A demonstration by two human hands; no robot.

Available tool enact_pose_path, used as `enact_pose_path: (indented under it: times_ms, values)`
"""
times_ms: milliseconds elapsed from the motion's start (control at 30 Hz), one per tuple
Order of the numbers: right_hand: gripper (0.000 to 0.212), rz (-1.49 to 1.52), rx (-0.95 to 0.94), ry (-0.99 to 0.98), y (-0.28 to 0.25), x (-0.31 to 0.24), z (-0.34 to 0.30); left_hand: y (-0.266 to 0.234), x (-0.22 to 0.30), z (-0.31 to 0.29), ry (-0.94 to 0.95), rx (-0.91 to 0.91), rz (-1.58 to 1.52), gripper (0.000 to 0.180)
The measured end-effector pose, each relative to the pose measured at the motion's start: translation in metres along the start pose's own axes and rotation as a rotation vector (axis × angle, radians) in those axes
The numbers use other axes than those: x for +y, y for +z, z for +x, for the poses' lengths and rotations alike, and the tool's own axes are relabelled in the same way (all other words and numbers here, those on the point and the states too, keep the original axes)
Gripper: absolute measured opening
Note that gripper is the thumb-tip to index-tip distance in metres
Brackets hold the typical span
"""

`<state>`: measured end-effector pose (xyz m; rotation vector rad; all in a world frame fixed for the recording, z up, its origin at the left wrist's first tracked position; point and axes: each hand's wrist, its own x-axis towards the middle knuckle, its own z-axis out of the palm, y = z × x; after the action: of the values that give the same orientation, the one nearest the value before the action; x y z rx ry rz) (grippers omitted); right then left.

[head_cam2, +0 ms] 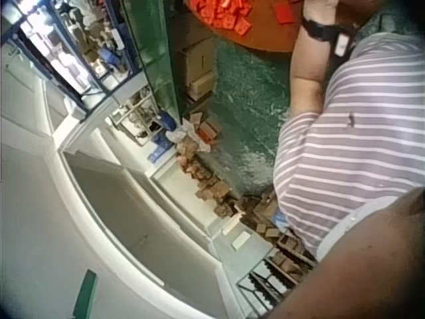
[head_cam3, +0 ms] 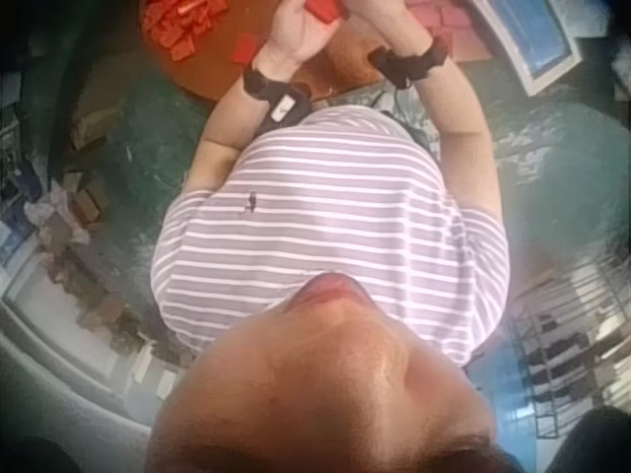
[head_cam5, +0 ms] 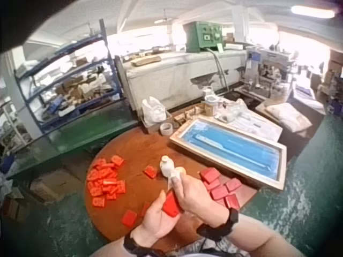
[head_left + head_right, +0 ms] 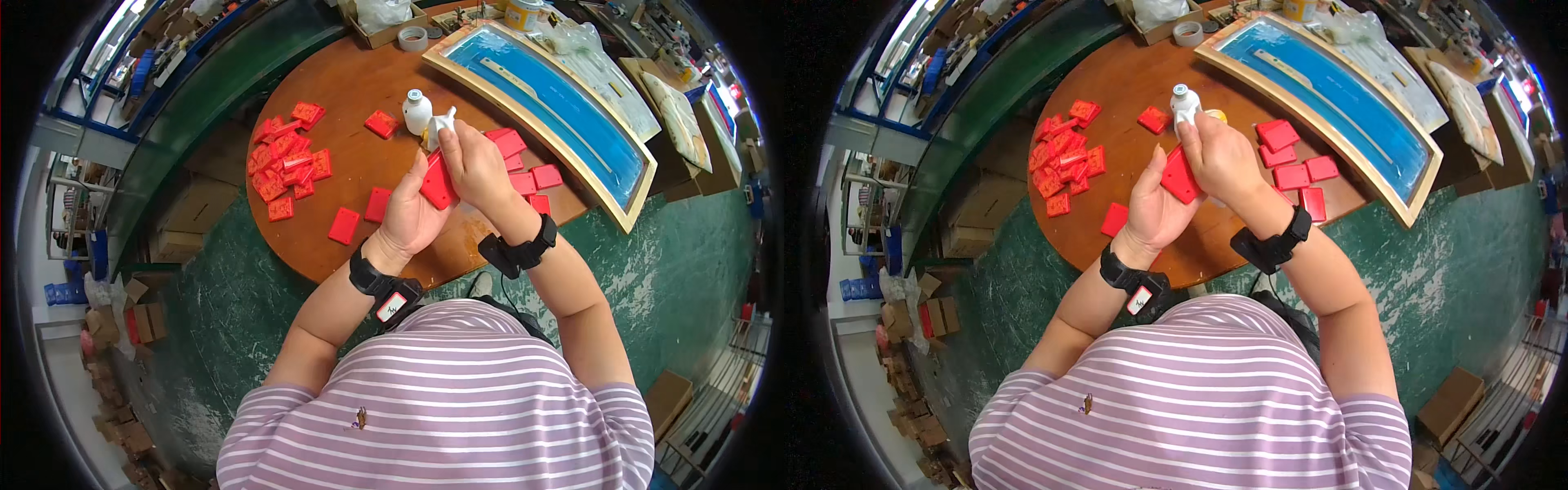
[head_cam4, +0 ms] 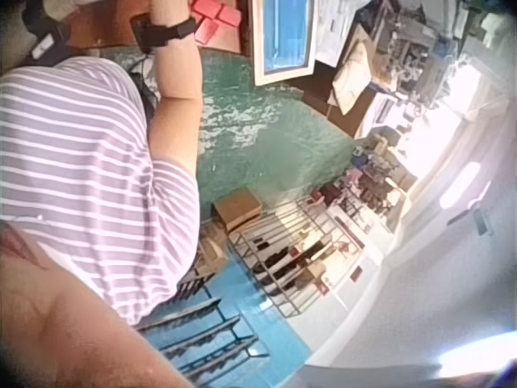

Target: Cleaning small red sign squares with a cloth and solution before applying white adhesive backing.

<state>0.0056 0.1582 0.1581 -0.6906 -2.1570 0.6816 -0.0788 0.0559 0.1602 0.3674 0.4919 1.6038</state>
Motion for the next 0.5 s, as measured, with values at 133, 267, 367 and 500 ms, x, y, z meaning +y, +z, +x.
enact_pose_path:
  times_ms: [133,267,367,500]
  values:
    - [0.044,0.159,0.013,0.213,0.003,0.009,0.010,-0.006,0.002,-0.002,-0.047,-0.005,0.008,0.056]
    - [0.053,0.353,0.130,0.620,0.013,0.063,0.017,-0.017,0.009,-0.006,-0.101,-0.068,-0.175,0.055]
    - [0.050,0.965,0.180,0.933,0.007,0.100,-0.006,-0.016,0.013,-0.008,-0.052,-0.044,-0.250,0.054]
    - [0.049,1.096,0.176,1.019,0.004,0.086,-0.025,-0.038,0.011,-0.008,0.046,0.108,-0.290,0.048]
